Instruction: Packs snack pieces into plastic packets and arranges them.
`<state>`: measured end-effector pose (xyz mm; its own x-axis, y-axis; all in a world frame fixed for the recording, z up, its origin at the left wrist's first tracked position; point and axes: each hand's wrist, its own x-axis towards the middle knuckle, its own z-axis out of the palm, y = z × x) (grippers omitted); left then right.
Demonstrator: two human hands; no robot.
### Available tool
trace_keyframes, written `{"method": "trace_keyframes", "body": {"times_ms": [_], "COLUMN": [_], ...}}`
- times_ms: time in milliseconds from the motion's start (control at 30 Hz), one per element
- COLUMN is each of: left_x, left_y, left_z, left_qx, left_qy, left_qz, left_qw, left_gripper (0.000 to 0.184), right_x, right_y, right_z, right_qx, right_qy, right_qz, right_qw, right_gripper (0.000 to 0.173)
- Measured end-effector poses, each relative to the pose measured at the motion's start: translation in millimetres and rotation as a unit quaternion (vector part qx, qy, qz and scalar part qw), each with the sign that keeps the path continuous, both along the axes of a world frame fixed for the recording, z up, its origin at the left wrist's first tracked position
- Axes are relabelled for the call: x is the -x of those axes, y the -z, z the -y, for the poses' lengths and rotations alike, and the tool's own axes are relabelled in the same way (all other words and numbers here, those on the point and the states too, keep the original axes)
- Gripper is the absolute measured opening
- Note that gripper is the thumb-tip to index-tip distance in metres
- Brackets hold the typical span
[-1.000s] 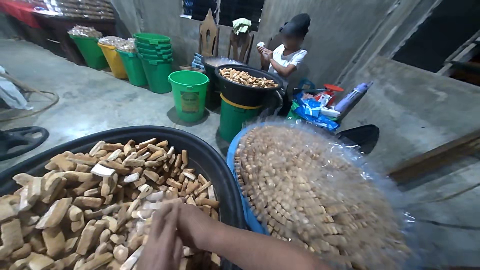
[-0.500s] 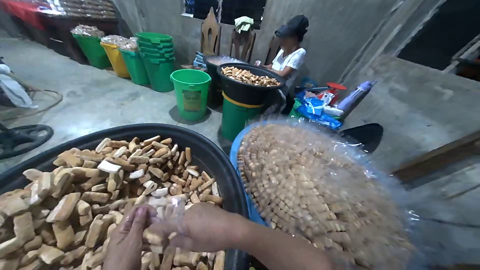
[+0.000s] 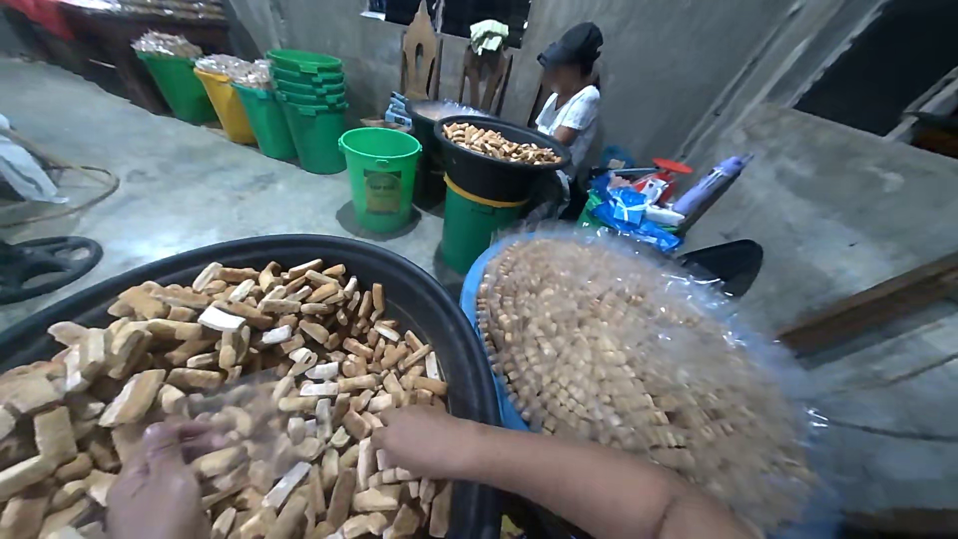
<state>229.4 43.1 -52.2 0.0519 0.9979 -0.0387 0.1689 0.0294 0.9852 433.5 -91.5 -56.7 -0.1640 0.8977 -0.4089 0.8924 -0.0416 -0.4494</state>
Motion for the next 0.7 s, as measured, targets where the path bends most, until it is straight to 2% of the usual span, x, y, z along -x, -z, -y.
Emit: {"method": "trace_keyframes", "body": {"times_ms": [167,267,333,400,500,533,600,700], "left_x": [-9,-12,-13,-17,-30,-36,-45,-52], "left_y": [-2,0,2,2,-1,-3,-8,-15], "left_z": [7,7,9,13,30,37,52,68], "left_qx": [0.029,0.053,0.067,0.072,0.066,0.069,0.063,0.059], "left_qy": [-0.003,-0.004,0.0,0.014,0.055,0.071,0.094,0.114], "left_qz": [0.006,0.023,0.045,0.081,0.123,0.125,0.106,0.099], "left_qw": [1.0,0.998,0.997,0.994,0.989,0.987,0.988,0.987], "left_gripper": [0.042,0.042,0.042,0.041,0.042,0.042,0.044,0.043], "right_x": [-5,-9,-11,-10,-1,3,11,15], "right_y": [-3,-11,-20,-27,-31,-30,-24,-16], "right_z": [-10,-5,7,22,35,34,28,17], "right_qx": [0.028,-0.047,-0.125,-0.245,-0.433,-0.486,-0.568,-0.634], "right_qy": [-0.022,0.015,0.07,0.136,0.151,0.143,0.135,0.137], "right_qz": [-0.003,-0.082,-0.159,-0.253,-0.36,-0.354,-0.293,-0.231], "right_qw": [0.999,0.995,0.977,0.926,0.813,0.786,0.757,0.725], "right_gripper": [0.036,0.034,0.036,0.031,0.026,0.023,0.02,0.021]}}
